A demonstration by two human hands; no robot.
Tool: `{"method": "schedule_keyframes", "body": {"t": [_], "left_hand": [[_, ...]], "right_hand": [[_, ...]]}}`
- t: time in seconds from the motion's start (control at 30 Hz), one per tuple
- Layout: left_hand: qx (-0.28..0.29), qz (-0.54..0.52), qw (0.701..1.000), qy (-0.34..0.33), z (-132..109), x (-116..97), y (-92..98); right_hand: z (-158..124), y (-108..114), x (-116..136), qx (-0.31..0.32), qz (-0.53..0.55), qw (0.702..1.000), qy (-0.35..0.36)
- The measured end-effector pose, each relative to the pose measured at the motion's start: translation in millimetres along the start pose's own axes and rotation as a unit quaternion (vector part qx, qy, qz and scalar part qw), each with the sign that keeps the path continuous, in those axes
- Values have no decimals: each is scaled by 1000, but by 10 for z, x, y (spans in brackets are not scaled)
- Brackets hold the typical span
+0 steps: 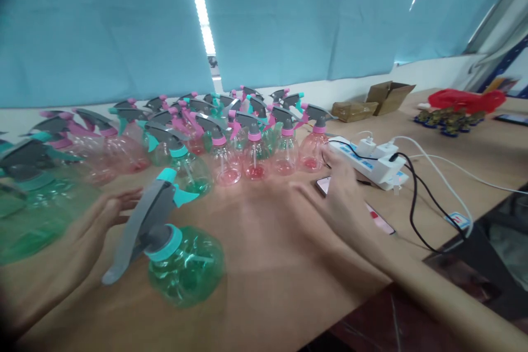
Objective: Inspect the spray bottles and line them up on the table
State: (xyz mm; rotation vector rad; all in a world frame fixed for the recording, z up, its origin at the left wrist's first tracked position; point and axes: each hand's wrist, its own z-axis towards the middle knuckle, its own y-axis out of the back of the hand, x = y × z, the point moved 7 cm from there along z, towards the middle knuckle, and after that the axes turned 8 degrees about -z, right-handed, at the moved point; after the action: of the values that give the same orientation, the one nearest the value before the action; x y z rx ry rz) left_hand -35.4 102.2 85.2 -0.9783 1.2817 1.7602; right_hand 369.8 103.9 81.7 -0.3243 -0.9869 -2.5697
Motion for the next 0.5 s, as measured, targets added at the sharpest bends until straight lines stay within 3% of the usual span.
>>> {"method": "schedule_keyframes", "body": {"t": [0.03, 0.1, 0.2, 0.37, 0.5], "left_hand": [[11, -26, 999, -24, -79, -23, 9], [63, -43, 994, -75, -244, -83, -32], [134, -4, 986, -103, -455, -164, -158], [187, 57, 975, -103, -562, -349, -420], [150, 28, 985, -85, -464, -517, -489]], "right_hand": [[-105, -5, 200, 50, 28, 998, 26], [-322, -151, 600, 208, 95, 971, 70], [-574, -425, 1149, 386, 200, 891, 128], [-561, -721, 1723, 407, 378, 816, 161], [-555, -822, 1925, 402, 429, 800, 120]]}}
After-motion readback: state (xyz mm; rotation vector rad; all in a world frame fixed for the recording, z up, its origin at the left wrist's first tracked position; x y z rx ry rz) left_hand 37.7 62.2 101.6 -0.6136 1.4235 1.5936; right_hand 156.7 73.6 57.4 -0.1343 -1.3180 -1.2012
